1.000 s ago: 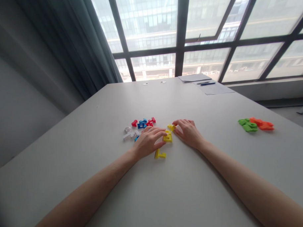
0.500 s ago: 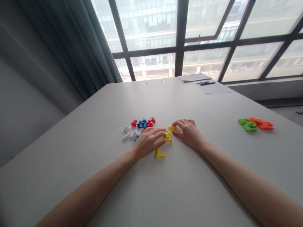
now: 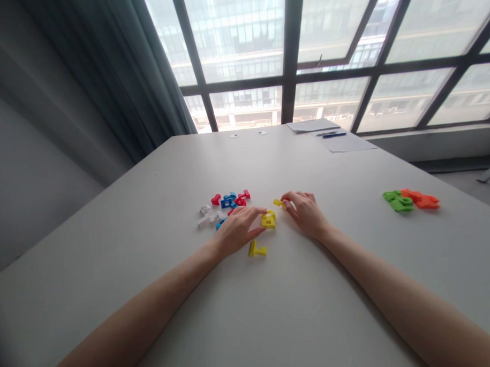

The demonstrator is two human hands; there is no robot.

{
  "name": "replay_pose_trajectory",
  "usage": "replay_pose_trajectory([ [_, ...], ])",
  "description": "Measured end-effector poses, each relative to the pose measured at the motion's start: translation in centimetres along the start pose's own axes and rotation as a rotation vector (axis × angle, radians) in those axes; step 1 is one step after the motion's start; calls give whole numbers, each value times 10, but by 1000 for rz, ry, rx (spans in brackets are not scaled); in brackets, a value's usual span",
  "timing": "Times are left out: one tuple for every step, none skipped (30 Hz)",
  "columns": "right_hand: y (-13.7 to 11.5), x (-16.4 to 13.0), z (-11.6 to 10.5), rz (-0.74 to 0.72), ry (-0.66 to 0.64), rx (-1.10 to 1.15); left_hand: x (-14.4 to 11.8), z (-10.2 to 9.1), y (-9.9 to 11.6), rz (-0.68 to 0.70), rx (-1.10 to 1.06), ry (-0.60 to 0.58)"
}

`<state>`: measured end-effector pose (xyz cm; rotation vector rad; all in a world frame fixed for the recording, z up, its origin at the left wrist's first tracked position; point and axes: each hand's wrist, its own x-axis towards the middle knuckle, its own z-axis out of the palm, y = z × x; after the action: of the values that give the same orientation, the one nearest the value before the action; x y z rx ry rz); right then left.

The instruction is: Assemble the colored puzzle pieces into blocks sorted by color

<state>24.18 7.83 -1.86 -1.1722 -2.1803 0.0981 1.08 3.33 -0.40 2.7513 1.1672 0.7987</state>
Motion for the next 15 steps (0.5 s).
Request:
replay_pose_trajectory([
  [0, 0, 0, -3, 3, 1, 0, 0, 0, -2, 5, 2],
  [0, 0, 0, -7, 5, 2, 0, 0, 0, -6, 10, 2],
  [-1, 0, 0, -10, 7, 3, 0, 0, 0, -9, 15, 2],
  [-1, 0, 0, -12, 6, 3, 0, 0, 0, -10, 18, 3],
  [-1, 0, 0, -13, 3, 3, 0, 0, 0, -11, 20, 5],
  [-1, 0, 0, -13, -3, 3, 0, 0, 0, -12, 19, 7],
  [-1, 0, 0, -13, -9, 1, 0, 0, 0, -12, 18, 9],
  [-1, 0, -1, -15, -15, -1, 0, 0, 0, -13, 17, 9],
  [-1, 0, -1, -17, -18, -2, 0, 0, 0, -14, 17, 8],
  [-2, 0, -1, -20, -19, -3, 0, 0, 0, -14, 18, 5],
  [-2, 0, -1, -25, -16, -1, 0, 0, 0, -15, 22, 2],
  [-3, 0, -2, -30, -10, 2, 0, 0, 0, -19, 29, 1],
  [-5, 0, -3, -36, 0, 8, 0, 0, 0, -24, 35, 1],
  [-6, 0, -4, -44, 12, 15, 0, 0, 0, -29, 40, 3],
  [-9, 0, -5, -55, 23, 25, 0, 0, 0, -34, 43, 7],
])
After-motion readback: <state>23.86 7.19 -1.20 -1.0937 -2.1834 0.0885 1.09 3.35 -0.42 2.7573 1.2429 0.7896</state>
